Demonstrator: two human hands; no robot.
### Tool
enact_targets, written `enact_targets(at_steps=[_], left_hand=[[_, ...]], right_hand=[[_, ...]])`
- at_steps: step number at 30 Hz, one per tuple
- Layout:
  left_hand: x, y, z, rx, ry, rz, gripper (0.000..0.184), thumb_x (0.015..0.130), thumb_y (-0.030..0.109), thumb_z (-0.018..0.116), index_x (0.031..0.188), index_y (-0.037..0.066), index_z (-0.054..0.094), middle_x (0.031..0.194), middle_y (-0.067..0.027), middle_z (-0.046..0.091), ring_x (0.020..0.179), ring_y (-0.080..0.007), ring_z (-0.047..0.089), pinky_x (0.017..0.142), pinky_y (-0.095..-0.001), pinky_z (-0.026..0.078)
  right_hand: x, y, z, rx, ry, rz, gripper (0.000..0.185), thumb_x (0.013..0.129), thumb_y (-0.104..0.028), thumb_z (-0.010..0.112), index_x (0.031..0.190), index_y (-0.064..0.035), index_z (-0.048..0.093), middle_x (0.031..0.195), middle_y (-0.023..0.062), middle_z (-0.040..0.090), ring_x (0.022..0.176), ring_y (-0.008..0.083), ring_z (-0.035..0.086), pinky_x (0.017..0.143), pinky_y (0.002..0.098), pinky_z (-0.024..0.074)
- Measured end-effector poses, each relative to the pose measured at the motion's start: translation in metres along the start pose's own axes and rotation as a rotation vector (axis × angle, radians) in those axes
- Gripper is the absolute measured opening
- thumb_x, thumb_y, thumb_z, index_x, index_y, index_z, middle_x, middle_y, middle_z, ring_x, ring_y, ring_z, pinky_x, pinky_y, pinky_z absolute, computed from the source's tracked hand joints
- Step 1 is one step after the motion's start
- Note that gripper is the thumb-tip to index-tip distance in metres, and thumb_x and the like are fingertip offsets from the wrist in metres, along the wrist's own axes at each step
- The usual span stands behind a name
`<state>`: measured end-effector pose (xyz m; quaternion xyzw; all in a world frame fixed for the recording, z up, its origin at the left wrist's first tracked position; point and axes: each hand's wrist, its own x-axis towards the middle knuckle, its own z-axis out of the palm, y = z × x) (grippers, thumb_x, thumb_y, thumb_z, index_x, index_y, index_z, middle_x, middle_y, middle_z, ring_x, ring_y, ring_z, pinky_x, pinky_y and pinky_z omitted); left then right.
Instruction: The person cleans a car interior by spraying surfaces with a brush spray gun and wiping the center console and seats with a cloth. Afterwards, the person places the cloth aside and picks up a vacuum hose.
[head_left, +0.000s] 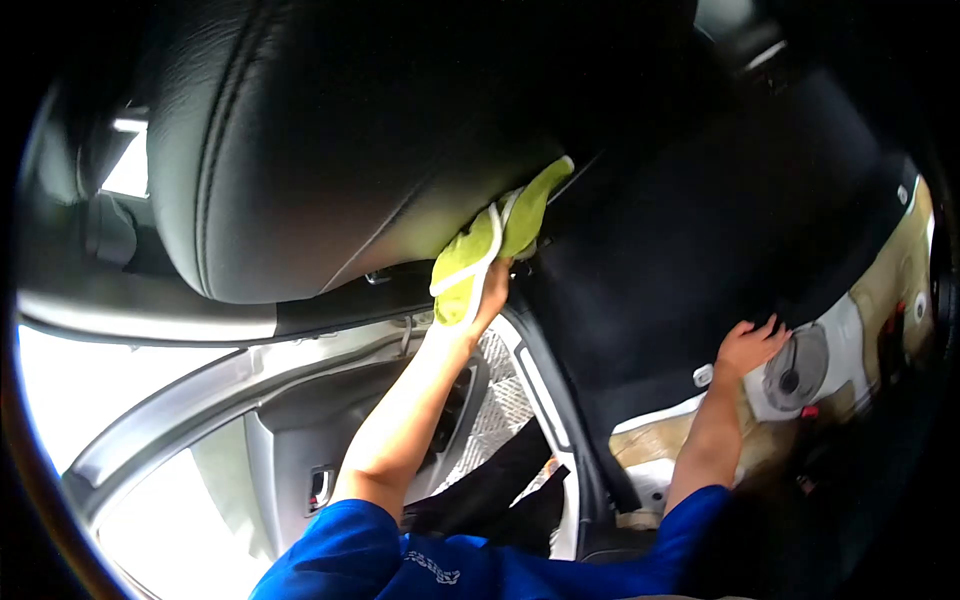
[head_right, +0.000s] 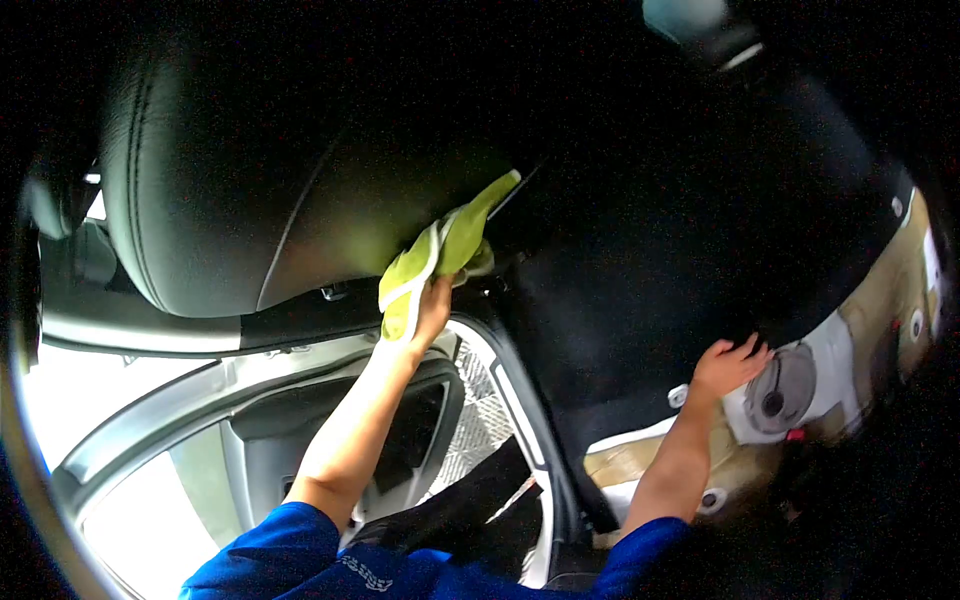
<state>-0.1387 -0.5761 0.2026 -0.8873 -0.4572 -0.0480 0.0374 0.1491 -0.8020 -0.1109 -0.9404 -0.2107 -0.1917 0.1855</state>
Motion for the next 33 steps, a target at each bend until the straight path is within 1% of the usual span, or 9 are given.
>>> enact_targets(at_steps=[4, 8, 11, 14, 17, 18, 20, 24, 33], left_hand=[[-0.06, -0.013, -0.011, -0.88, 0.25, -0.355, 0.042, 0.09, 0.005, 0.056, 0.13, 0.0, 0.046, 0.117, -0.0105, 0.06, 0.108, -0.0183, 0.057, 0.096, -0.028, 0.042], [-0.13, -0.016, -0.054, -1.657, 0.384, -1.048, 0.043, 0.096, 0.03, 0.053, 0.129, 0.002, 0.048, 0.12, -0.011, 0.058, 0.111, -0.0226, 0.056, 0.099, -0.0377, 0.043], [-0.134, 0.01, -0.116, -1.578, 0.793, -0.822, 0.06, 0.092, 0.046, 0.054, 0.134, 0.006, 0.043, 0.131, -0.0109, 0.051, 0.119, -0.0257, 0.05, 0.102, -0.0421, 0.04], [-0.097, 0.025, -0.155, -1.661, 0.827, 0.023, 0.071, 0.09, 0.051, 0.054, 0.14, 0.005, 0.035, 0.14, -0.0124, 0.044, 0.127, -0.0287, 0.043, 0.107, -0.0463, 0.033], [-0.06, -0.028, -0.13, -0.118, 0.584, -0.404, 0.083, 0.087, 0.043, 0.058, 0.147, 0.003, 0.017, 0.153, -0.0195, 0.014, 0.142, -0.0324, 0.014, 0.114, -0.0498, 0.015], [-0.015, -0.002, -0.125, -0.265, 1.005, -0.115, 0.087, 0.087, 0.039, 0.06, 0.148, 0.002, 0.01, 0.155, -0.0216, 0.003, 0.144, -0.0333, 0.004, 0.115, -0.0495, 0.009], [-0.026, -0.011, -0.082, -0.318, 0.95, -0.097, 0.086, 0.092, 0.039, 0.053, 0.149, 0.001, 0.002, 0.154, -0.0239, -0.009, 0.144, -0.0335, -0.007, 0.115, -0.0456, 0.004], [-0.075, -0.046, -0.056, -0.974, 0.479, -0.46, 0.083, 0.094, 0.06, 0.032, 0.15, 0.007, 0.002, 0.155, -0.0157, 0.008, 0.142, -0.0276, 0.012, 0.116, -0.0423, 0.011], [0.018, -0.072, -0.191, -1.18, 0.99, -0.338, 0.06, 0.098, 0.05, 0.036, 0.127, 0.0, 0.049, 0.119, -0.0118, 0.055, 0.106, -0.0226, 0.055, 0.094, -0.0349, 0.044]], right_hand=[[-0.003, 0.004, 0.007, -0.039, -0.034, 0.026, 0.044, 0.084, -0.016, 0.048, 0.124, -0.0006, 0.051, 0.133, 0.0236, 0.044, 0.132, 0.0416, 0.035, 0.107, 0.0533, 0.0307], [-0.002, 0.012, 0.006, -0.006, 0.038, -0.023, 0.043, 0.084, -0.017, 0.048, 0.124, -0.0008, 0.051, 0.132, 0.0233, 0.045, 0.131, 0.0417, 0.036, 0.106, 0.0532, 0.0322], [-0.011, 0.021, 0.023, -0.063, 0.047, -0.033, 0.042, 0.086, -0.018, 0.047, 0.125, -0.0026, 0.051, 0.131, 0.022, 0.047, 0.13, 0.0408, 0.038, 0.106, 0.0519, 0.0336], [-0.009, 0.012, 0.018, -0.085, 0.034, 0.008, 0.04, 0.087, -0.02, 0.048, 0.123, -0.0046, 0.053, 0.131, 0.0204, 0.048, 0.129, 0.039, 0.04, 0.106, 0.0504, 0.0341], [-0.012, 0.018, 0.023, -0.117, 0.029, 0.015, 0.041, 0.088, -0.022, 0.046, 0.125, -0.0069, 0.052, 0.132, 0.0194, 0.048, 0.13, 0.0383, 0.04, 0.106, 0.0496, 0.0344], [-0.013, 0.019, 0.027, -0.121, 0.028, 0.009, 0.041, 0.088, -0.022, 0.046, 0.127, -0.0077, 0.051, 0.133, 0.0193, 0.047, 0.13, 0.0383, 0.04, 0.106, 0.0494, 0.0345], [-0.011, 0.019, 0.027, -0.131, -0.042, 0.037, 0.042, 0.089, -0.023, 0.045, 0.128, -0.0089, 0.049, 0.134, 0.0195, 0.046, 0.13, 0.0379, 0.039, 0.106, 0.0488, 0.0344], [-0.008, 0.016, 0.024, -0.11, 0.013, 0.036, 0.043, 0.089, -0.023, 0.047, 0.128, -0.0083, 0.049, 0.134, 0.0186, 0.047, 0.13, 0.038, 0.039, 0.105, 0.048, 0.0351], [-0.015, 0.018, 0.027, -0.151, 0.042, -0.05, 0.041, 0.084, -0.026, 0.055, 0.12, -0.0057, 0.057, 0.127, 0.0195, 0.052, 0.126, 0.0381, 0.044, 0.104, 0.0501, 0.0362]])
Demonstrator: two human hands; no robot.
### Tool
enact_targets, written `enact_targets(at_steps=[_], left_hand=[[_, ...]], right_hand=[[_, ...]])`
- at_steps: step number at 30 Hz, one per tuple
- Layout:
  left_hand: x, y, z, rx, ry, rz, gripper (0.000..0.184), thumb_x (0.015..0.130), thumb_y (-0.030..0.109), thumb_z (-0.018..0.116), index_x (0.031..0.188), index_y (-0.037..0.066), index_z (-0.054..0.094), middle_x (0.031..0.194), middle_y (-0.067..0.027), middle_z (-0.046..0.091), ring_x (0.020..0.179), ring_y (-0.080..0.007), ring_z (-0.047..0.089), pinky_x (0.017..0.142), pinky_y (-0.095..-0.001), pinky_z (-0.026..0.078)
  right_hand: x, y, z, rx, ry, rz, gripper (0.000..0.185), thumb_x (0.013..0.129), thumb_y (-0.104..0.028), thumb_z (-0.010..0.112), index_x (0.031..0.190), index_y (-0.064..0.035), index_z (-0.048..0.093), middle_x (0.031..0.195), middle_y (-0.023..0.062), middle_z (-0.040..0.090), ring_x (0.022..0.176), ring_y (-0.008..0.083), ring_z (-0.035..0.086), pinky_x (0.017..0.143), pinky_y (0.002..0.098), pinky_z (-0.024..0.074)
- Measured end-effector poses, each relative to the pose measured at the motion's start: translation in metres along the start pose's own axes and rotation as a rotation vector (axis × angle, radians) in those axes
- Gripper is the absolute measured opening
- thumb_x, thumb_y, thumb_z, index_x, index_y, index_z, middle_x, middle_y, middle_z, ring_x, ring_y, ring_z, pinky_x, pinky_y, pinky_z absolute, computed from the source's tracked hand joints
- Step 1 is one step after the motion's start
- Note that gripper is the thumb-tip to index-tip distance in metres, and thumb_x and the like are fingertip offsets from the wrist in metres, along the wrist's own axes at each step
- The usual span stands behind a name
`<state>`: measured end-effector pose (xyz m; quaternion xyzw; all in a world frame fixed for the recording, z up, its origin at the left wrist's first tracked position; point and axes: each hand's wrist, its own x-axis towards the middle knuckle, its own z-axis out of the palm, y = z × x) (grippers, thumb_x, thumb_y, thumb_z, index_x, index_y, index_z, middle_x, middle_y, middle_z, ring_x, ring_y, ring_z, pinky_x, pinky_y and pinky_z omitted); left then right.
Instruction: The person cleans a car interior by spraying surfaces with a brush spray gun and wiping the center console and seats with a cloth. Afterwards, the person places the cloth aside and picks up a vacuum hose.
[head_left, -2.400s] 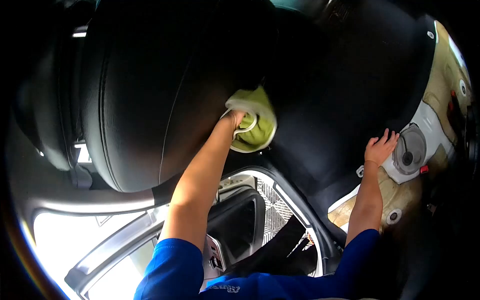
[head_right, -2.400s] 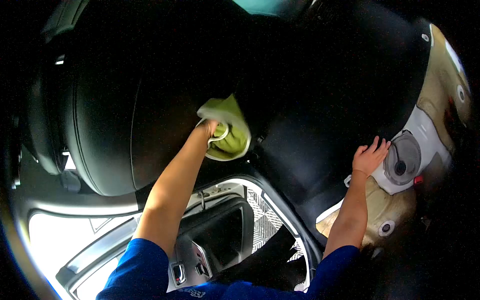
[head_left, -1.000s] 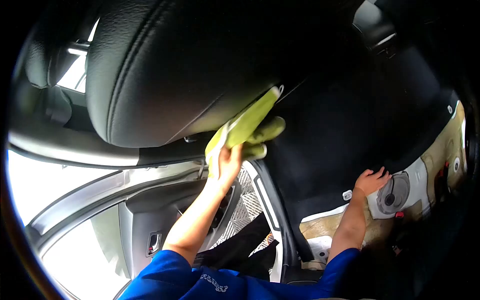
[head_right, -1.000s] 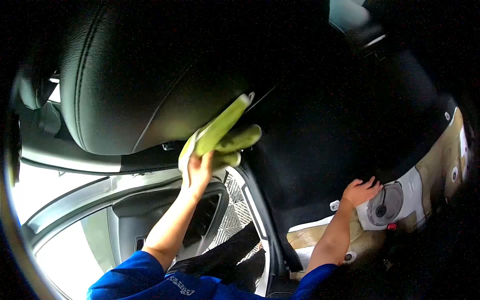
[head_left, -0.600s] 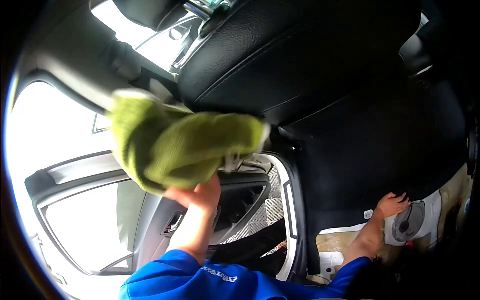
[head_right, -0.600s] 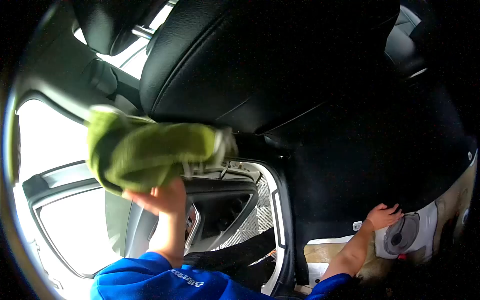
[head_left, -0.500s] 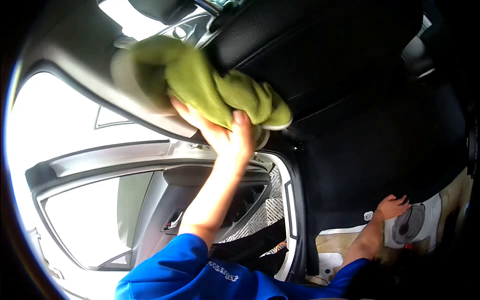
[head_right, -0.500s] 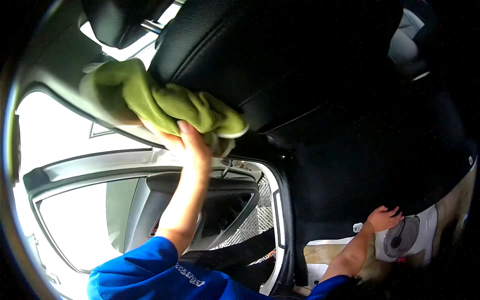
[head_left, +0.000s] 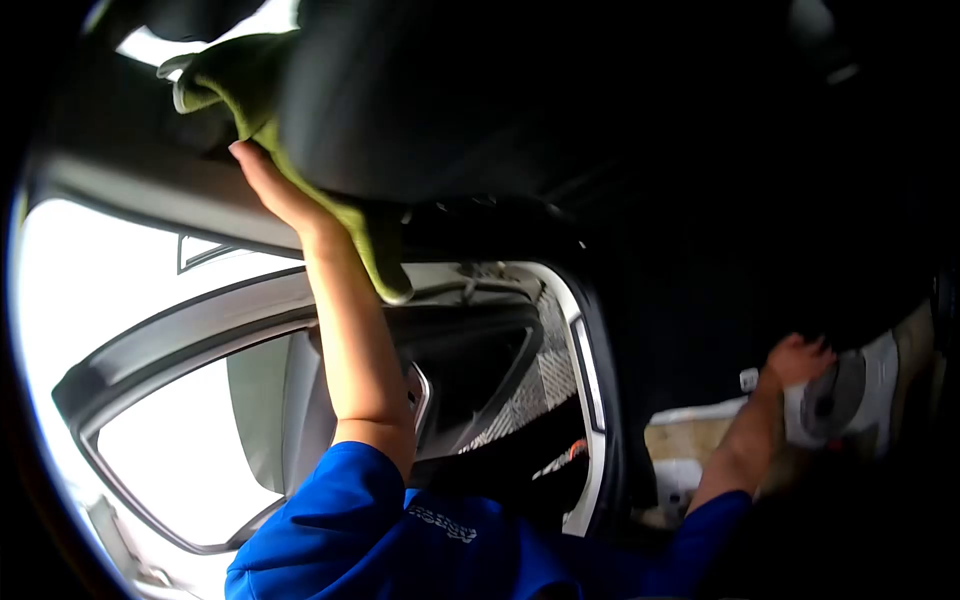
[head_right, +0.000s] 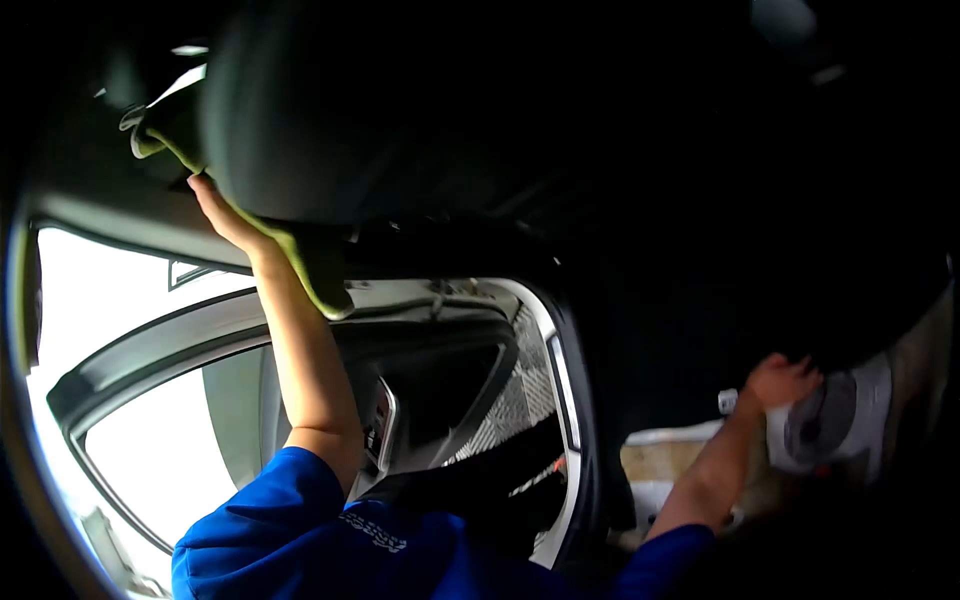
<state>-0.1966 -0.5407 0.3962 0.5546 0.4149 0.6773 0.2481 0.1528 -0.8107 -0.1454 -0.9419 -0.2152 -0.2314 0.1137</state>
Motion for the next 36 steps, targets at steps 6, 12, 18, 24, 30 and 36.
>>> enact_targets(at_steps=[6, 12, 18, 24, 30, 36], left_hand=[[-0.032, -0.192, -0.047, -0.085, -0.356, 0.037, 0.041, 0.097, 0.036, 0.036, 0.108, 0.003, 0.057, 0.106, -0.0117, 0.06, 0.09, -0.0229, 0.058, 0.083, -0.0357, 0.049], [-0.095, -0.281, 0.002, -0.254, 0.141, -0.569, 0.045, 0.094, 0.041, 0.039, 0.112, 0.004, 0.058, 0.113, -0.01, 0.059, 0.095, -0.0235, 0.058, 0.088, -0.0366, 0.048], [-0.133, -0.385, 0.007, -0.254, 0.133, -0.75, 0.044, 0.093, 0.039, 0.042, 0.112, 0.003, 0.057, 0.113, -0.0104, 0.06, 0.096, -0.0234, 0.058, 0.086, -0.0356, 0.049], [-0.121, -0.312, -0.011, -0.329, 0.123, -0.843, 0.043, 0.092, 0.034, 0.041, 0.115, 0.0, 0.056, 0.113, -0.014, 0.061, 0.1, -0.0265, 0.058, 0.09, -0.0402, 0.047], [-0.159, -0.256, 0.022, -0.205, 0.214, -0.597, 0.055, 0.094, 0.04, 0.03, 0.126, -0.002, 0.045, 0.13, -0.0266, 0.046, 0.12, -0.0341, 0.047, 0.104, -0.0535, 0.039], [-0.196, -0.416, 0.018, 0.07, 0.443, -0.373, 0.061, 0.1, 0.047, 0.025, 0.138, 0.001, 0.035, 0.147, -0.0226, 0.032, 0.13, -0.0327, 0.042, 0.107, -0.0412, 0.034]], right_hand=[[0.007, -0.007, -0.012, 0.085, -0.035, 0.038, 0.043, 0.083, -0.019, 0.052, 0.123, -0.0021, 0.055, 0.129, 0.0225, 0.049, 0.129, 0.0412, 0.038, 0.106, 0.0527, 0.0331], [0.01, -0.011, -0.016, 0.118, -0.027, 0.042, 0.042, 0.081, -0.018, 0.051, 0.12, -0.0007, 0.058, 0.128, 0.0246, 0.05, 0.127, 0.043, 0.04, 0.105, 0.0521, 0.0346], [0.012, -0.009, -0.014, 0.093, -0.052, 0.029, 0.04, 0.082, -0.016, 0.052, 0.12, -0.0006, 0.056, 0.129, 0.0258, 0.047, 0.128, 0.0428, 0.038, 0.106, 0.0512, 0.033], [0.007, -0.01, -0.014, 0.109, -0.044, 0.04, 0.042, 0.083, -0.018, 0.051, 0.121, -0.0007, 0.056, 0.13, 0.0257, 0.046, 0.129, 0.0431, 0.038, 0.107, 0.0513, 0.0325], [0.009, -0.008, -0.011, 0.122, -0.026, 0.014, 0.043, 0.081, -0.017, 0.052, 0.121, -0.0019, 0.057, 0.127, 0.0241, 0.048, 0.126, 0.043, 0.04, 0.105, 0.0519, 0.0342], [0.008, -0.005, -0.005, 0.143, 0.002, 0.011, 0.039, 0.08, -0.016, 0.053, 0.116, -0.0016, 0.058, 0.126, 0.0236, 0.049, 0.126, 0.044, 0.04, 0.104, 0.0525, 0.0356]])
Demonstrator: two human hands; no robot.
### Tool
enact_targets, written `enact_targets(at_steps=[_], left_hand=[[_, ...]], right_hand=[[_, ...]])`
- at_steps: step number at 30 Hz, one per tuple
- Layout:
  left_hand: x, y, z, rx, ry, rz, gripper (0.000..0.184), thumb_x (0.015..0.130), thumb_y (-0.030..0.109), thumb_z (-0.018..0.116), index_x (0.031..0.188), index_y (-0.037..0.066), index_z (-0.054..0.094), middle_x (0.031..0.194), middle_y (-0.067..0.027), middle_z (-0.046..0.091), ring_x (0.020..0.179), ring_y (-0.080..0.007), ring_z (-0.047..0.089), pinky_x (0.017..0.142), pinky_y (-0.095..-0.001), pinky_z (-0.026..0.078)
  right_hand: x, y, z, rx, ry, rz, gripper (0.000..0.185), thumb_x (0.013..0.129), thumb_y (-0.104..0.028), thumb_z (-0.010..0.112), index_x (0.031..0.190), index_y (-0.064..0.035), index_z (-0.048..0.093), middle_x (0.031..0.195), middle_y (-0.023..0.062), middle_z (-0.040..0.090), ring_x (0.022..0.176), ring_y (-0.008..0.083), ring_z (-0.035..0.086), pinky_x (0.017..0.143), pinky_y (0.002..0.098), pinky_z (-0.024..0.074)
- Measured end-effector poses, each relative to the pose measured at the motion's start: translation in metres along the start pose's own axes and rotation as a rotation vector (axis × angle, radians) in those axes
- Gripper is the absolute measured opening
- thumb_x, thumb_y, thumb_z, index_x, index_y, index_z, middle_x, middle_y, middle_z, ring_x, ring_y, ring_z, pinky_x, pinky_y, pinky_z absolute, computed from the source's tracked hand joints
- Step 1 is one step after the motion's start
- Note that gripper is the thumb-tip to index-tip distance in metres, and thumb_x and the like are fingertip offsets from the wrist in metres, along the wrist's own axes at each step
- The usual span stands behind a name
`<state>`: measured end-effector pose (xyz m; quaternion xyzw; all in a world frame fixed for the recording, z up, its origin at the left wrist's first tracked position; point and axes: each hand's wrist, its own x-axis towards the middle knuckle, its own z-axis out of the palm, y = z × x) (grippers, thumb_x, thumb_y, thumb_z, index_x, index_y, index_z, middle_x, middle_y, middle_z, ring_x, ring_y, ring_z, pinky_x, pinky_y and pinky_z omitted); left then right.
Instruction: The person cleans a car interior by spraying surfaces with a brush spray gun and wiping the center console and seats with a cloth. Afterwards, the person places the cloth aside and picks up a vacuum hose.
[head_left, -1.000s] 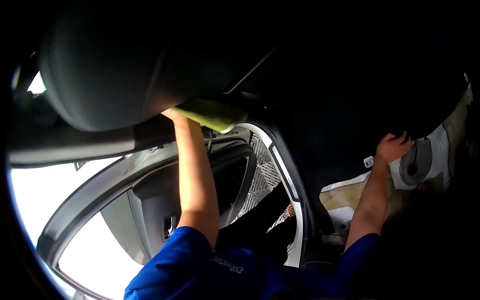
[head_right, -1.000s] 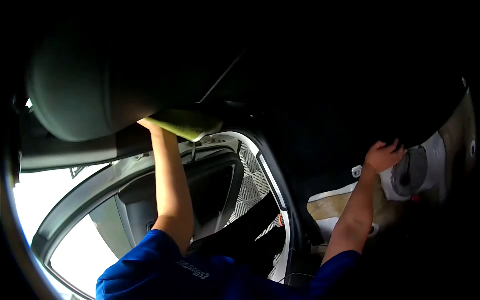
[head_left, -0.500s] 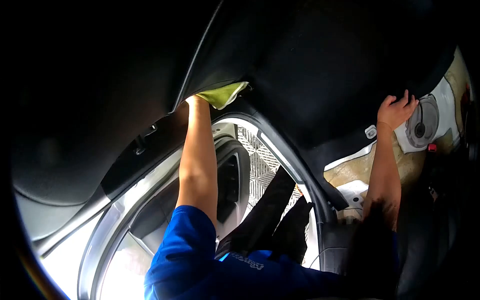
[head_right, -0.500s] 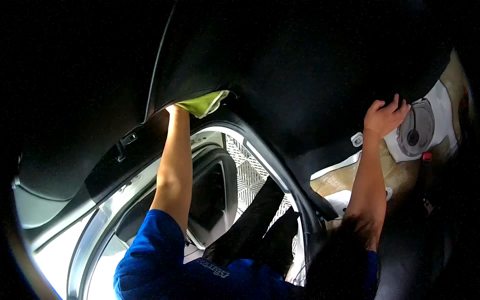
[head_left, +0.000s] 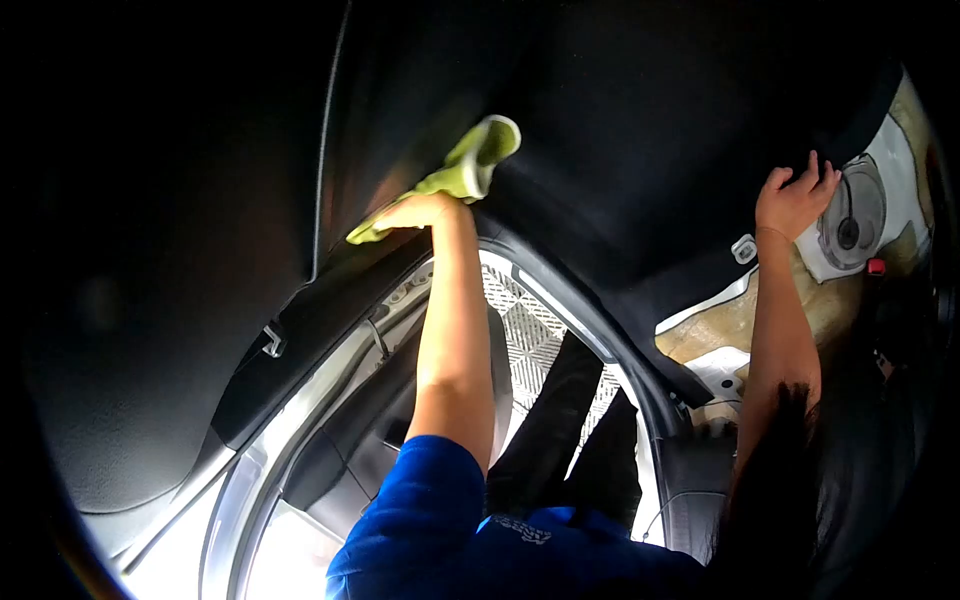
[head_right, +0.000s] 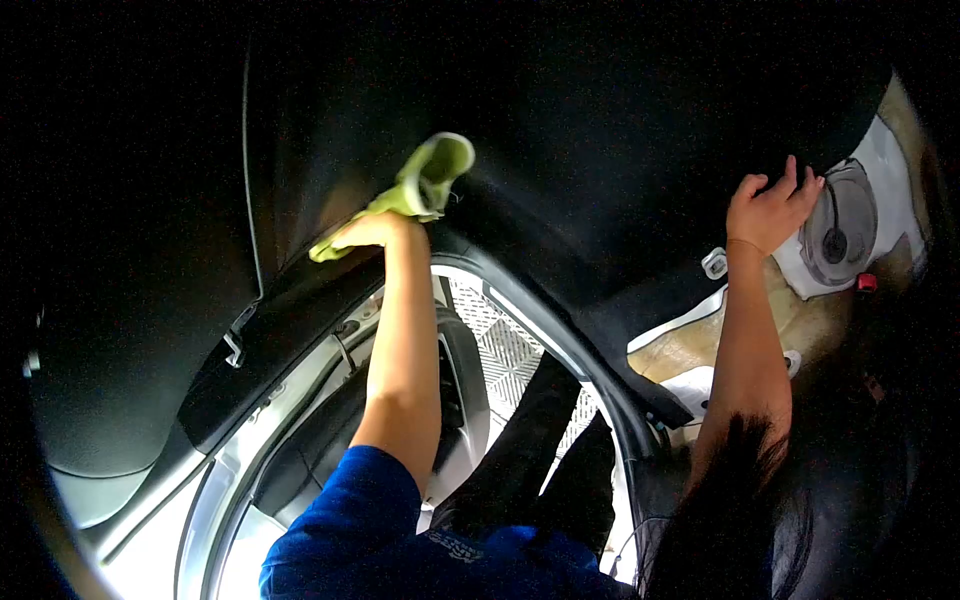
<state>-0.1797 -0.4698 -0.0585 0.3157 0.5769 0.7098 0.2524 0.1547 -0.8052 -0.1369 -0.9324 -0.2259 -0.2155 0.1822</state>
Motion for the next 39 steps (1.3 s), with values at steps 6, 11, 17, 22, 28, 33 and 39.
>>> enact_targets(at_steps=[6, 11, 17, 22, 28, 33, 39], left_hand=[[-0.011, -0.017, -0.018, 1.004, 0.155, 0.102, 0.041, 0.098, 0.028, 0.038, 0.113, -0.008, 0.051, 0.107, -0.026, 0.062, 0.09, -0.037, 0.065, 0.082, -0.0405, 0.053], [-0.027, 0.025, -0.004, 0.778, -0.112, -0.168, 0.052, 0.095, 0.038, 0.033, 0.117, -0.004, 0.055, 0.123, -0.0236, 0.057, 0.101, -0.0336, 0.062, 0.088, -0.045, 0.052], [-0.046, 0.025, 0.019, 0.574, -0.293, -0.463, 0.054, 0.094, 0.041, 0.032, 0.12, 0.001, 0.056, 0.125, -0.0185, 0.057, 0.109, -0.0331, 0.058, 0.095, -0.0471, 0.046], [-0.048, 0.032, 0.02, 0.32, -0.296, -0.921, 0.055, 0.094, 0.043, 0.03, 0.123, 0.005, 0.057, 0.127, -0.0143, 0.057, 0.115, -0.0328, 0.054, 0.101, -0.0488, 0.04], [-0.036, 0.048, 0.012, 0.093, -0.38, -1.266, 0.056, 0.094, 0.044, 0.028, 0.125, 0.007, 0.058, 0.13, -0.0112, 0.056, 0.123, -0.0329, 0.05, 0.107, -0.0504, 0.035], [-0.061, 0.082, 0.012, -0.231, -0.673, -1.126, 0.043, 0.097, 0.027, 0.04, 0.126, -0.001, 0.053, 0.132, -0.0195, 0.053, 0.122, -0.0346, 0.05, 0.104, -0.0512, 0.041], [-0.22, 0.168, 0.133, -0.262, -0.873, -0.865, 0.049, 0.093, 0.036, 0.051, 0.135, 0.011, 0.045, 0.137, -0.0117, 0.047, 0.125, -0.0286, 0.047, 0.107, -0.0479, 0.038]], right_hand=[[0.0, 0.001, -0.004, 0.029, -0.035, -0.004, 0.04, 0.079, -0.017, 0.054, 0.116, -0.0013, 0.058, 0.125, 0.0254, 0.049, 0.125, 0.0454, 0.04, 0.104, 0.0534, 0.0348], [0.001, 0.006, 0.0, 0.037, -0.021, -0.005, 0.042, 0.079, -0.015, 0.053, 0.118, -0.0005, 0.055, 0.125, 0.0261, 0.048, 0.125, 0.0459, 0.04, 0.104, 0.0547, 0.034], [0.007, 0.001, -0.014, 0.025, -0.173, 0.033, 0.046, 0.078, -0.012, 0.054, 0.123, -0.0008, 0.051, 0.131, 0.0244, 0.043, 0.13, 0.0449, 0.035, 0.107, 0.0549, 0.0301], [0.012, -0.005, -0.022, 0.009, -0.251, 0.107, 0.05, 0.077, -0.009, 0.055, 0.126, -0.0011, 0.048, 0.135, 0.023, 0.039, 0.133, 0.0441, 0.031, 0.109, 0.055, 0.0272], [0.003, -0.001, -0.016, 0.059, -0.237, 0.155, 0.053, 0.076, -0.008, 0.055, 0.128, -0.002, 0.044, 0.138, 0.0216, 0.036, 0.136, 0.0428, 0.027, 0.111, 0.0545, 0.0249], [0.012, -0.008, -0.021, 0.111, -0.172, 0.229, 0.054, 0.076, -0.008, 0.055, 0.128, -0.0029, 0.044, 0.137, 0.0214, 0.036, 0.136, 0.0422, 0.027, 0.111, 0.0543, 0.0253], [0.012, -0.007, -0.02, 0.122, -0.122, 0.2, 0.056, 0.075, -0.006, 0.056, 0.129, -0.0031, 0.042, 0.137, 0.0219, 0.037, 0.135, 0.0432, 0.028, 0.111, 0.0545, 0.0261]])
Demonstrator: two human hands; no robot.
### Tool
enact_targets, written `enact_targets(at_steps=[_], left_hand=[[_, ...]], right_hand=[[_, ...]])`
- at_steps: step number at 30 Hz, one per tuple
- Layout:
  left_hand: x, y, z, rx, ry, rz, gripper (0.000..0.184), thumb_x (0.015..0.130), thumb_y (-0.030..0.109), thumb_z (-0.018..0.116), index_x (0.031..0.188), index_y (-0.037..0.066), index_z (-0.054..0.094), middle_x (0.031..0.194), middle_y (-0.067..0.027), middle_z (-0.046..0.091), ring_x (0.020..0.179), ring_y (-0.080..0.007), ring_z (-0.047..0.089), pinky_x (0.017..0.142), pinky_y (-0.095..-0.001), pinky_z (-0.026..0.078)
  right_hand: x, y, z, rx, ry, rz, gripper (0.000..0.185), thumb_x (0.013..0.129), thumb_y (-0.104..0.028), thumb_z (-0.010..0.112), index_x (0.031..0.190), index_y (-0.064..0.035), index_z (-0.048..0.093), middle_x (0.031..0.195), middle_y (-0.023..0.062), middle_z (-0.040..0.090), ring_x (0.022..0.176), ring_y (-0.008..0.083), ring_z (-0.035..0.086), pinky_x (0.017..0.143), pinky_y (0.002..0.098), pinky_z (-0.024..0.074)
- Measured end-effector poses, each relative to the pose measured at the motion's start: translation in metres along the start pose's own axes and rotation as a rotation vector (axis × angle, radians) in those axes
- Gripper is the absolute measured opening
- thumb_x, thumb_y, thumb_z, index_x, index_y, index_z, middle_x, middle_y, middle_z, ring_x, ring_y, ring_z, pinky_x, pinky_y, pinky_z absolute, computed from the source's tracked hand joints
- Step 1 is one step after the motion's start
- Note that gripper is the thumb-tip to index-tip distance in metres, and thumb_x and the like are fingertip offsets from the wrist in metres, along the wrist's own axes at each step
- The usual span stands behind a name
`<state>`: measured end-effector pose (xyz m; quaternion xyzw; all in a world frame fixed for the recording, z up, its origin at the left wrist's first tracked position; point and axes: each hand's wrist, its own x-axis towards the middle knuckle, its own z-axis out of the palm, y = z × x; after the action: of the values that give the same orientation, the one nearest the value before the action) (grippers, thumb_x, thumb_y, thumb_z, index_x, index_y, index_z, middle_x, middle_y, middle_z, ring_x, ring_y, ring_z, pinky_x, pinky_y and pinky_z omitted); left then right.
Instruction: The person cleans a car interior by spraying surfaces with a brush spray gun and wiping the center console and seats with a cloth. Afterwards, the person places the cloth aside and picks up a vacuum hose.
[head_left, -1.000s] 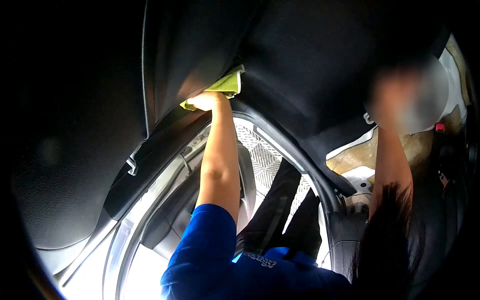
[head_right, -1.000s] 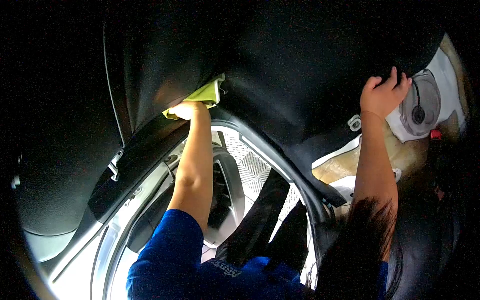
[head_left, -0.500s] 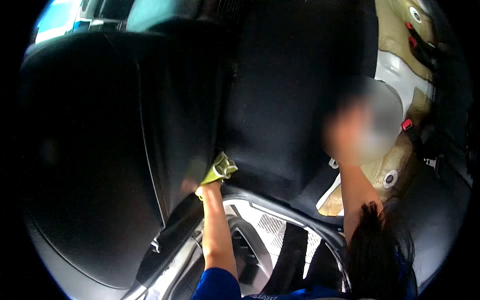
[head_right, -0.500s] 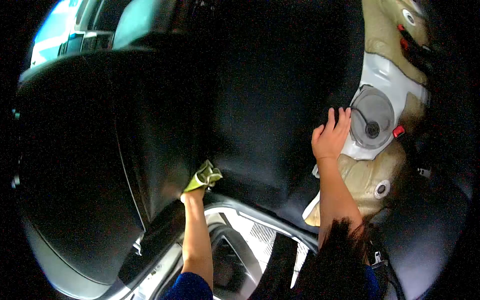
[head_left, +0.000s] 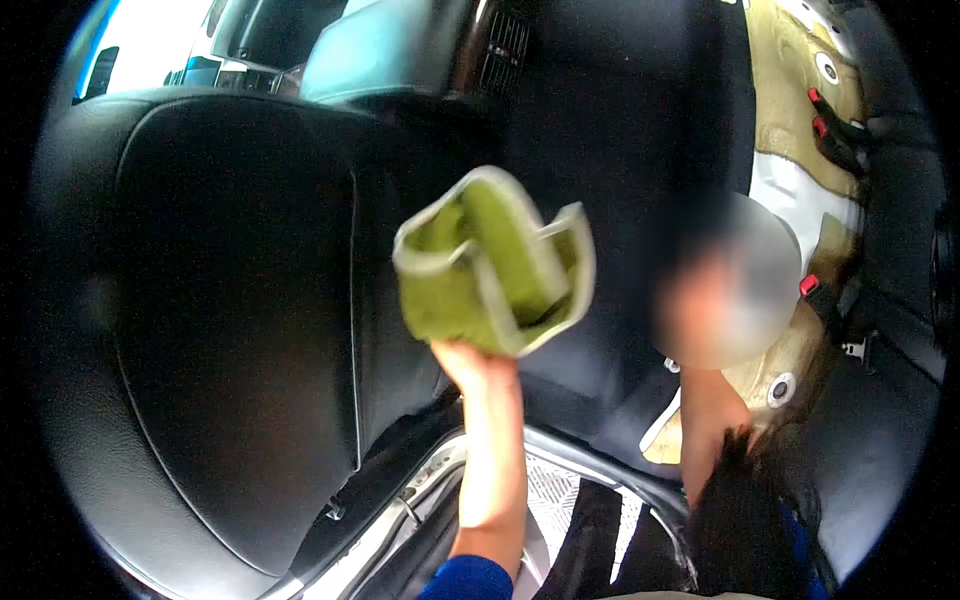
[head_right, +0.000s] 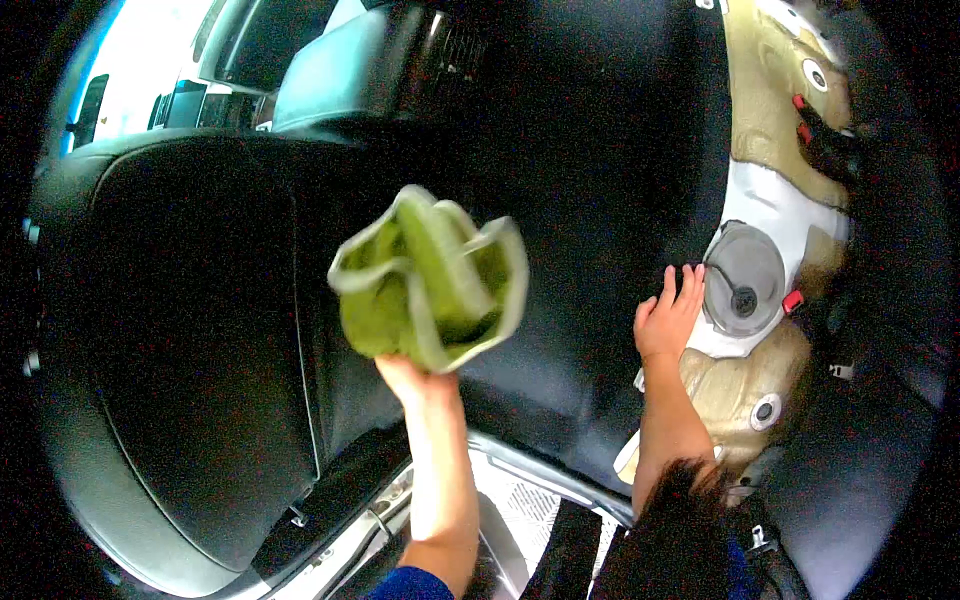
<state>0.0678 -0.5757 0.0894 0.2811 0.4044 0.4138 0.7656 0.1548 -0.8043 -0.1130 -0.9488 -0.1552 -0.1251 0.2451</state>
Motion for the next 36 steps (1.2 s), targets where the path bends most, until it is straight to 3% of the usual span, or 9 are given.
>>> enact_targets(at_steps=[3, 5, 7, 12, 16, 18, 20, 24, 36], left_hand=[[0.016, -0.027, 0.098, 0.362, 0.012, 0.589, 0.043, 0.097, 0.031, 0.045, 0.125, -0.002, 0.044, 0.12, -0.0142, 0.055, 0.107, -0.0259, 0.058, 0.096, -0.0394, 0.046], [0.078, -0.032, 0.118, 1.325, -0.236, 1.345, 0.036, 0.095, 0.024, 0.049, 0.115, -0.004, 0.056, 0.12, -0.0277, 0.056, 0.116, -0.0381, 0.049, 0.108, -0.0508, 0.029], [0.139, -0.05, 0.161, 1.768, -0.133, 1.666, 0.053, 0.091, 0.037, 0.052, 0.127, -0.003, 0.053, 0.137, -0.0341, 0.039, 0.135, -0.0466, 0.026, 0.111, -0.0592, 0.013], [0.202, -0.085, 0.194, 2.655, -0.516, 1.423, 0.072, 0.075, 0.055, 0.068, 0.138, 0.031, 0.044, 0.144, -0.0203, 0.038, 0.135, -0.041, 0.03, 0.108, -0.0575, 0.024], [0.241, -0.124, 0.214, 2.785, -0.644, 1.596, 0.048, 0.094, 0.039, 0.048, 0.139, 0.022, 0.043, 0.147, -0.0107, 0.036, 0.134, -0.0329, 0.034, 0.11, -0.0541, 0.025], [0.288, -0.162, 0.194, 2.157, -0.752, 1.744, 0.04, 0.092, 0.023, 0.043, 0.129, 0.011, 0.051, 0.141, -0.0151, 0.043, 0.127, -0.0232, 0.044, 0.108, -0.0401, 0.032], [0.21, -0.132, 0.251, 2.685, -1.127, 0.8, 0.051, 0.09, 0.019, 0.051, 0.137, 0.003, 0.041, 0.144, -0.0181, 0.038, 0.133, -0.0231, 0.038, 0.109, -0.0391, 0.032], [0.203, -0.125, 0.172, 2.195, -1.061, 1.305, 0.045, 0.088, 0.021, 0.051, 0.13, 0.006, 0.045, 0.133, -0.0161, 0.045, 0.125, -0.0245, 0.044, 0.103, -0.0382, 0.035], [0.168, -0.075, -0.044, 2.015, -0.912, 1.209, 0.031, 0.085, 0.029, 0.055, 0.111, 0.013, 0.056, 0.101, -0.0106, 0.066, 0.099, -0.0281, 0.059, 0.084, -0.0356, 0.046]], right_hand=[[0.002, 0.001, -0.005, -0.105, -0.122, -0.012, 0.057, 0.075, -0.006, 0.055, 0.13, -0.0031, 0.042, 0.138, 0.0217, 0.036, 0.136, 0.0433, 0.027, 0.111, 0.0545, 0.0258], [0.002, -0.001, -0.006, -0.096, -0.136, 0.007, 0.056, 0.075, -0.007, 0.055, 0.13, -0.0027, 0.042, 0.138, 0.0215, 0.035, 0.136, 0.0434, 0.026, 0.111, 0.0545, 0.0257], [0.004, -0.001, -0.008, -0.099, -0.134, 0.012, 0.056, 0.076, -0.007, 0.055, 0.13, -0.0027, 0.042, 0.138, 0.0214, 0.035, 0.136, 0.0434, 0.026, 0.111, 0.0546, 0.0255], [0.005, 0.001, -0.004, -0.08, -0.193, 0.04, 0.058, 0.075, -0.009, 0.056, 0.13, -0.0027, 0.042, 0.138, 0.0216, 0.035, 0.136, 0.0435, 0.026, 0.11, 0.0562, 0.0249], [0.003, 0.002, -0.003, -0.089, -0.233, 0.089, 0.061, 0.073, -0.008, 0.057, 0.132, -0.0045, 0.041, 0.139, 0.0207, 0.033, 0.136, 0.0446, 0.025, 0.111, 0.0562, 0.0247], [0.0, 0.004, -0.001, -0.056, -0.183, 0.092, 0.061, 0.073, -0.008, 0.057, 0.132, -0.0046, 0.041, 0.139, 0.0208, 0.033, 0.136, 0.0445, 0.025, 0.111, 0.0562, 0.0247], [0.0, 0.004, 0.001, -0.012, -0.132, 0.077, 0.061, 0.073, -0.008, 0.057, 0.132, -0.0047, 0.04, 0.139, 0.0209, 0.033, 0.136, 0.0444, 0.025, 0.11, 0.0562, 0.0247], [-0.001, 0.004, 0.002, -0.027, -0.122, 0.047, 0.06, 0.073, -0.008, 0.057, 0.131, -0.0048, 0.041, 0.139, 0.0213, 0.032, 0.135, 0.0445, 0.026, 0.11, 0.056, 0.0255], [-0.008, 0.007, 0.006, 0.02, 0.017, -0.031, 0.049, 0.077, -0.01, 0.057, 0.124, -0.0013, 0.048, 0.135, 0.0233, 0.039, 0.134, 0.0431, 0.03, 0.11, 0.0539, 0.0253]])
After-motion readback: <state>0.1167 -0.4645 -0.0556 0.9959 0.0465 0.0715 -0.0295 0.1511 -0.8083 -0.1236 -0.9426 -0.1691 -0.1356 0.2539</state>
